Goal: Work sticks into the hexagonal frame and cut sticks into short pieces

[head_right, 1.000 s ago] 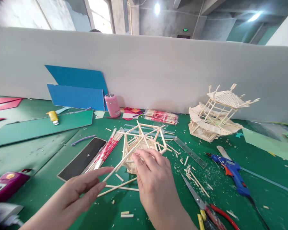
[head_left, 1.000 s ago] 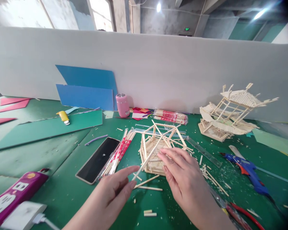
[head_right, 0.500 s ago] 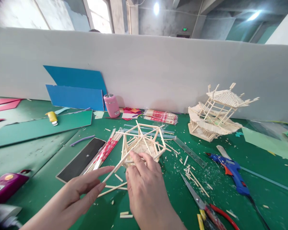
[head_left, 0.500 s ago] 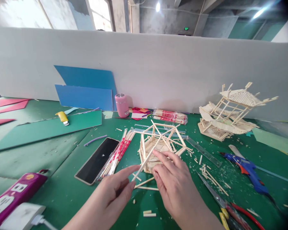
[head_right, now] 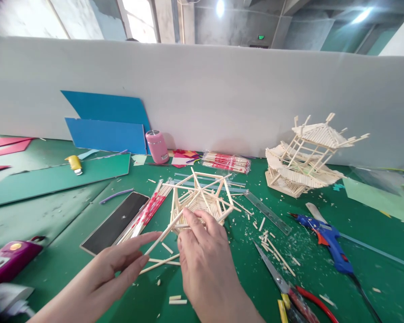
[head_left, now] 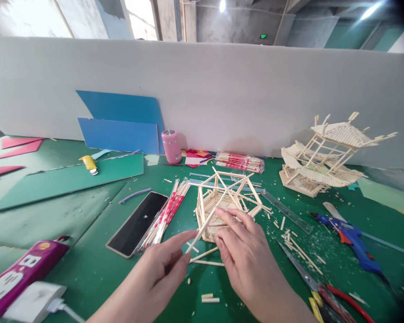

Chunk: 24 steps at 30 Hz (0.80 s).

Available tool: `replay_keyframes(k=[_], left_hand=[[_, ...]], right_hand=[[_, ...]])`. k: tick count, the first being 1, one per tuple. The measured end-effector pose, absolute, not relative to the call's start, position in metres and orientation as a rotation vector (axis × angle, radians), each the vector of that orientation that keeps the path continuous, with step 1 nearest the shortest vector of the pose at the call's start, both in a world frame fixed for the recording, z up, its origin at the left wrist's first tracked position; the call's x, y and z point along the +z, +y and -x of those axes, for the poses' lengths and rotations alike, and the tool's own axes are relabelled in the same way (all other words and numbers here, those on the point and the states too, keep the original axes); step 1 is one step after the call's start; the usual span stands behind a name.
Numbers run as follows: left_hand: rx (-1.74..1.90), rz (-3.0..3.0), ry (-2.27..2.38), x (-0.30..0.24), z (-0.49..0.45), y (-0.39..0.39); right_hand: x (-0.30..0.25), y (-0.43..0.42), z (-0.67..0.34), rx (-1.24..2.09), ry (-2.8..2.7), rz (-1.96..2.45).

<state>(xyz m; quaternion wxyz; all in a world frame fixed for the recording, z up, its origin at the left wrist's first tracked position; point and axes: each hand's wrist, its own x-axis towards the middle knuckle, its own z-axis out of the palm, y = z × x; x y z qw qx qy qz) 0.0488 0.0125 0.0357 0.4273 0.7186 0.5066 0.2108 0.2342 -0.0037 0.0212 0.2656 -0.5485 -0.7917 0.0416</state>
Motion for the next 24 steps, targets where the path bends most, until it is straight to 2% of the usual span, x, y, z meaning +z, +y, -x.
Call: replay_keyframes(k=[24], left_hand=[[0.337,-1.649,1.283,0.0375,-0.0510,0.0165]], right_hand=[[0.0203,-0.0036,-0.2359,0.133,-2.240,1.516]])
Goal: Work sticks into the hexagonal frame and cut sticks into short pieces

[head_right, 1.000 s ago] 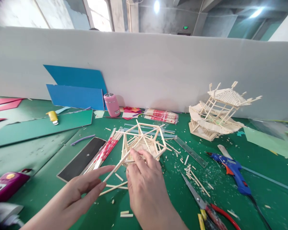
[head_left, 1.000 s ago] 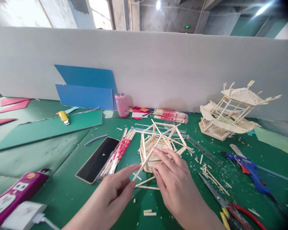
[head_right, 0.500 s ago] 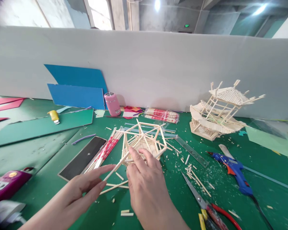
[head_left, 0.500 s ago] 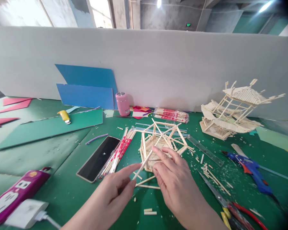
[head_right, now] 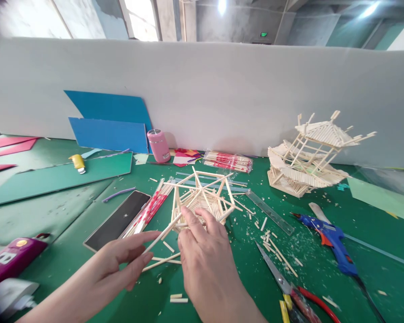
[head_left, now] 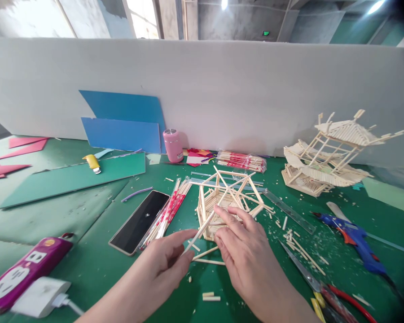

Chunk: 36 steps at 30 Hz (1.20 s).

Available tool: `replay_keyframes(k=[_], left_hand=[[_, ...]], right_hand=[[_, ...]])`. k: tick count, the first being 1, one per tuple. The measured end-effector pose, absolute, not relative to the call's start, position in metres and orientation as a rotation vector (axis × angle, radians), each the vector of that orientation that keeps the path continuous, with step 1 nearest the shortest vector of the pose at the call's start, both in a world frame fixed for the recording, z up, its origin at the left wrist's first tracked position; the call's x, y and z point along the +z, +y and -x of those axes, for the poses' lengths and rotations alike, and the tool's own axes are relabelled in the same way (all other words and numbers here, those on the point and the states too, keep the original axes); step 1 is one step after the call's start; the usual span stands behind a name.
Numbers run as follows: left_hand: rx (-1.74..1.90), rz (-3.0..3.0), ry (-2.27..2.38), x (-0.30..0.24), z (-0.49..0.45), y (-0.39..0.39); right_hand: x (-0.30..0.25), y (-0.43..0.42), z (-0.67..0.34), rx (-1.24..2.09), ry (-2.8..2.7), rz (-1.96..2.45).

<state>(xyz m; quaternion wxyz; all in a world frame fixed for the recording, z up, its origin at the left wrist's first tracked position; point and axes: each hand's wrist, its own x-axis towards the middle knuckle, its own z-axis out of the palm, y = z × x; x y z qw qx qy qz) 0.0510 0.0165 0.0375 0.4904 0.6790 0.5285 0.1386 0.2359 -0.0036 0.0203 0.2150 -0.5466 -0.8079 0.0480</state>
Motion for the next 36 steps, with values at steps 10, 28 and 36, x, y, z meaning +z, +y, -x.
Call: replay_keyframes(k=[10,28,36], left_hand=[[0.304,-1.852,1.229,0.042,-0.057,0.023],[0.373,-1.905,1.222,0.048,-0.053,0.023],[0.396,-1.881,1.230,0.048,-0.053,0.023]], right_hand=[[0.022,-0.004,-0.236,0.138,-2.204,1.484],[0.044,0.036,-0.256,0.042,-2.295,1.364],[0.054,0.052,-0.251,-0.141,-2.565,1.276]])
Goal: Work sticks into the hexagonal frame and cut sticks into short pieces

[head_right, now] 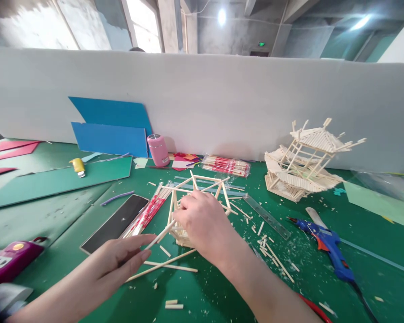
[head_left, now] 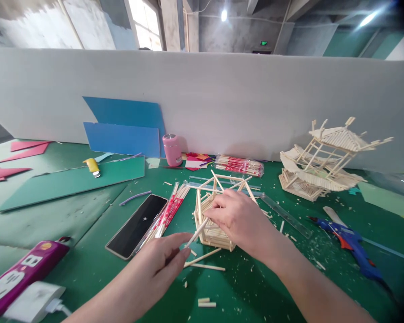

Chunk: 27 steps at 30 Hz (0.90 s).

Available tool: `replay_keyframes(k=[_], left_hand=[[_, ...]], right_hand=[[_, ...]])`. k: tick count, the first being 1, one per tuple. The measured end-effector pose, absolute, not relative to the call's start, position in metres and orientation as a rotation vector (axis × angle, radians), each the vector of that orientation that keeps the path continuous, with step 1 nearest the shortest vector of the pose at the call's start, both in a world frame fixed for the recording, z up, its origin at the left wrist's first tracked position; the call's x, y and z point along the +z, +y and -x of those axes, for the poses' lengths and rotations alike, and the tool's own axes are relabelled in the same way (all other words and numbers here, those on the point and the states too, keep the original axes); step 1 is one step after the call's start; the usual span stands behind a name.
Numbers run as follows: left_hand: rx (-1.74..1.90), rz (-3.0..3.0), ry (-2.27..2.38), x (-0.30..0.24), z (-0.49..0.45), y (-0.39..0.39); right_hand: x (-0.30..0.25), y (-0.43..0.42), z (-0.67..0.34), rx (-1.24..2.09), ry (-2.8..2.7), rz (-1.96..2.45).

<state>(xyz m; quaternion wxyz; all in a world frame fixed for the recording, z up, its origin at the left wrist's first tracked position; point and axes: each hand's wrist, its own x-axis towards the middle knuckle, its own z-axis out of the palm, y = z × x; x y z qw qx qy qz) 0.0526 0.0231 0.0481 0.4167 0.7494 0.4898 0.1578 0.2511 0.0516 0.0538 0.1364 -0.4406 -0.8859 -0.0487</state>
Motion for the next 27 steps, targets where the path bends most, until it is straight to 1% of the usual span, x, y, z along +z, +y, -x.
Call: replay_keyframes(k=[8,14,21,27], left_hand=[[0.378,-1.650,1.281,0.048,-0.050,0.024],[0.583,-1.534,1.407,0.038,-0.045,0.021],[0.818,-1.792,1.501,0.003,-0.050,0.005],[0.981,-1.928,1.439,0.001,-0.069,-0.004]], right_hand=[[0.059,0.059,-0.250,-0.216,-2.666,1.207],[0.055,0.062,-0.252,-0.200,-2.677,1.206],[0.053,0.060,-0.253,-0.148,-2.659,1.200],[0.050,0.060,-0.254,-0.112,-2.615,1.179]])
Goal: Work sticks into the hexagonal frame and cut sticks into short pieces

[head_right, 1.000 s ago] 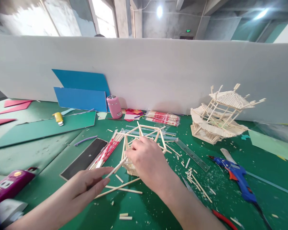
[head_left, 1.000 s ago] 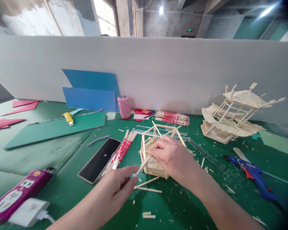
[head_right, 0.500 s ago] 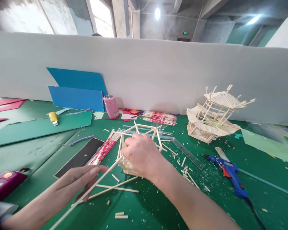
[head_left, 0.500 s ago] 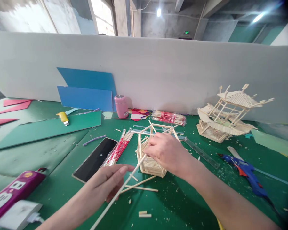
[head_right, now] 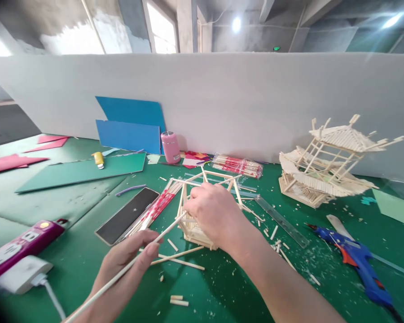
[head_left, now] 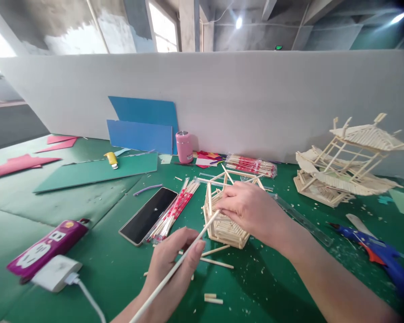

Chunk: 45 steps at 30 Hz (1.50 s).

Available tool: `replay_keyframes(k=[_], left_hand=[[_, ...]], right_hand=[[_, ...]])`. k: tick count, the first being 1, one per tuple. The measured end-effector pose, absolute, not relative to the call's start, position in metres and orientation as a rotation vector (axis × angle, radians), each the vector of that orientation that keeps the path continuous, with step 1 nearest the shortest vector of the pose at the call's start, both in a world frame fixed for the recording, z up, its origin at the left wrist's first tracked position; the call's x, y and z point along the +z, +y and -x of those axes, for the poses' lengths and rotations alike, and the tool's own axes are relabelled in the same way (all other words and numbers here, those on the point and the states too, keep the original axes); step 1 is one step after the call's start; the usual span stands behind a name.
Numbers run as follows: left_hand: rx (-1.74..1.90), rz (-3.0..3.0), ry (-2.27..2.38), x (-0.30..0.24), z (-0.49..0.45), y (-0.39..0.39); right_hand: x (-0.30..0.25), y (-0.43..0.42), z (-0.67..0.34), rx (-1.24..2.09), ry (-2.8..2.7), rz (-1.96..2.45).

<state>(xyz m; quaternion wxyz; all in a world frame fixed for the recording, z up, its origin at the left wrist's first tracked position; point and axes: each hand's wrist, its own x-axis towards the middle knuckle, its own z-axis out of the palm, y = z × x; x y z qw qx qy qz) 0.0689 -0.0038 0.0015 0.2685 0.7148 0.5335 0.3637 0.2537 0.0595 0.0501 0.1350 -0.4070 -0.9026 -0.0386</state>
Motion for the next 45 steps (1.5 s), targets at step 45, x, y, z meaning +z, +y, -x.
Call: replay_keyframes(k=[45], left_hand=[[1.184,-1.543,1.303,-0.015,-0.063,-0.016]], right_hand=[[-0.019,-0.013,-0.197,1.778,-0.555,0.965]])
